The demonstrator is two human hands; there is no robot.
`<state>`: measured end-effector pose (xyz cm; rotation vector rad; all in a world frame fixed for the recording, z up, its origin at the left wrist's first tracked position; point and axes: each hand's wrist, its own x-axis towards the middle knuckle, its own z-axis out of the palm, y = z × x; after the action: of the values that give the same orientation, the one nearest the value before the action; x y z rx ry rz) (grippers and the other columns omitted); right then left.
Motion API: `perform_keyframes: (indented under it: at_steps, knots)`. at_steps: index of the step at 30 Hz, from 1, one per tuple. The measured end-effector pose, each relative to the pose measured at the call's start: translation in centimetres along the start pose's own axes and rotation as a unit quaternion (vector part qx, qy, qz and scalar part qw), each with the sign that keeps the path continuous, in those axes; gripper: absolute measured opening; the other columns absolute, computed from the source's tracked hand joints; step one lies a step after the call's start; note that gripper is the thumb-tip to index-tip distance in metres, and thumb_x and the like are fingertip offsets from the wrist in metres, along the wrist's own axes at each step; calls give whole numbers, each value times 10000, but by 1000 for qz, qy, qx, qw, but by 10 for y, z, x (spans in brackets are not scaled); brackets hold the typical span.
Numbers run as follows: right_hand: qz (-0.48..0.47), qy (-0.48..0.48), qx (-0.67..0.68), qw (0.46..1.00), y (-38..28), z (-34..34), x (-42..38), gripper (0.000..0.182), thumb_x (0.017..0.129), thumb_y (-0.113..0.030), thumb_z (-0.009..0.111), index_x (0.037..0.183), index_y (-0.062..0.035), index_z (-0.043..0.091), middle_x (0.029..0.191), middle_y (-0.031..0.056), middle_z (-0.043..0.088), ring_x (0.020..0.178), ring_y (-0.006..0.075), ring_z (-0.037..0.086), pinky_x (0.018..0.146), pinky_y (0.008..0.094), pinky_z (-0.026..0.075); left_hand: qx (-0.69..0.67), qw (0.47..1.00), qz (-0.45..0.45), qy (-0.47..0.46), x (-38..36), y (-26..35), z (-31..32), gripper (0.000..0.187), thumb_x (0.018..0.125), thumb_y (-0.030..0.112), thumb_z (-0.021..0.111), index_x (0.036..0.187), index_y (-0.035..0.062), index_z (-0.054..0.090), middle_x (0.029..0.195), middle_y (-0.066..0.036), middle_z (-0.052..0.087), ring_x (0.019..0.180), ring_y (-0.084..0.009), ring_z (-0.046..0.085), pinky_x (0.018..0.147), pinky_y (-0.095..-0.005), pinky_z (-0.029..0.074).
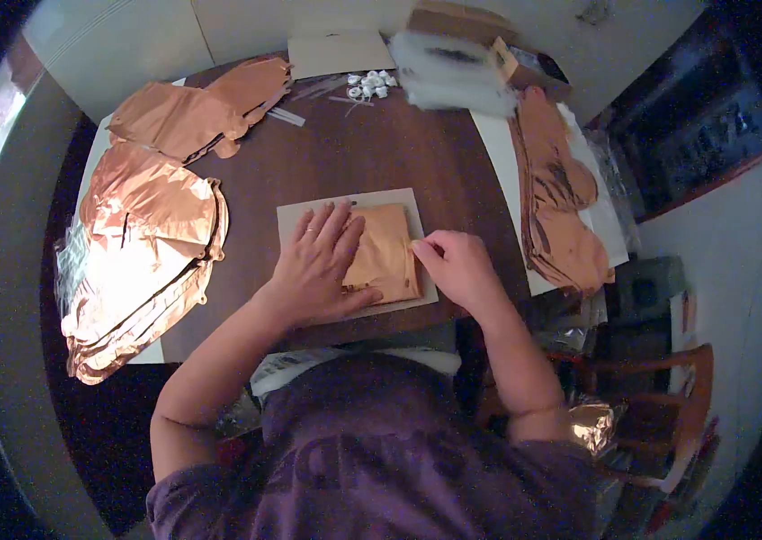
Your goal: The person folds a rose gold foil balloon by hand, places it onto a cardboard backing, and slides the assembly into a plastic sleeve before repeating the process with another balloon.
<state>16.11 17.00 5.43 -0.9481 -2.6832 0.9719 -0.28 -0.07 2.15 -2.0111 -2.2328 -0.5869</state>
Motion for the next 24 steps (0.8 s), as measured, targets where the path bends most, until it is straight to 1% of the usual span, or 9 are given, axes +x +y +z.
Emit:
perform_keyframes:
  at_steps: [1,4,8,10,11,16,19,22,24]
  knots:
    - [9,-7,-16,1000,0,0,1,320,898,-308,617,856,-1,693,855,205,689,803,374,672,727,454,522,-18,1000,0,5,1,0,3,900,781,596,627,1380,-31,388,1425,-276,388,1345,-455,338,1119,-554,244]
    - [-20,21,-47,998,6,3,3,316,875,-318,653,854,-8,711,710,179,665,639,323,650,614,398,499,-35,999,-9,12,2,0,9,915,778,581,647,1399,-26,362,1429,-270,379,1342,-464,327,1114,-553,243]
    - [-14,11,-38,999,1,4,2,328,858,-336,671,844,-11,711,729,169,677,657,317,660,617,403,502,-51,998,-27,18,-1,0,16,931,782,593,641,1429,-1,331,1444,-255,363,1358,-467,299,1122,-557,224]
    - [-21,14,-45,999,-1,9,5,323,852,-335,679,838,-14,711,728,163,679,658,316,661,615,404,503,-19,999,-39,16,-2,4,16,922,787,601,632,1432,12,334,1445,-251,363,1364,-469,291,1123,-563,220]
    - [-16,15,-39,999,-2,11,5,316,849,-328,682,837,-13,711,724,159,679,654,310,661,617,401,503,-3,999,-45,15,-2,6,15,918,790,605,628,1434,19,335,1445,-250,362,1367,-470,287,1123,-566,217]
    - [15,8,-1,1000,-3,13,8,272,841,-276,691,833,-5,705,711,151,676,631,276,656,617,383,501,-29,998,-64,-3,0,6,10,941,793,628,609,1449,20,319,1462,-246,351,1372,-462,293,1130,-566,211]
    - [11,16,21,1000,3,19,9,242,850,-240,678,832,0,700,712,152,676,621,260,653,612,376,498,-41,997,-67,-14,-2,3,12,965,799,648,604,1468,22,303,1478,-260,334,1389,-458,277,1139,-570,197]
    - [-8,33,9,999,8,25,10,226,859,-220,663,840,3,694,713,157,677,618,262,655,602,379,496,-32,997,-66,-24,-2,2,13,977,804,658,594,1483,27,283,1486,-266,327,1396,-454,274,1140,-577,195]
    - [5,26,6,1000,5,23,9,222,862,-214,655,837,5,689,721,157,678,626,264,657,604,379,496,-22,997,-63,-33,-2,2,12,981,806,660,586,1489,30,271,1488,-262,327,1396,-450,277,1137,-581,197]
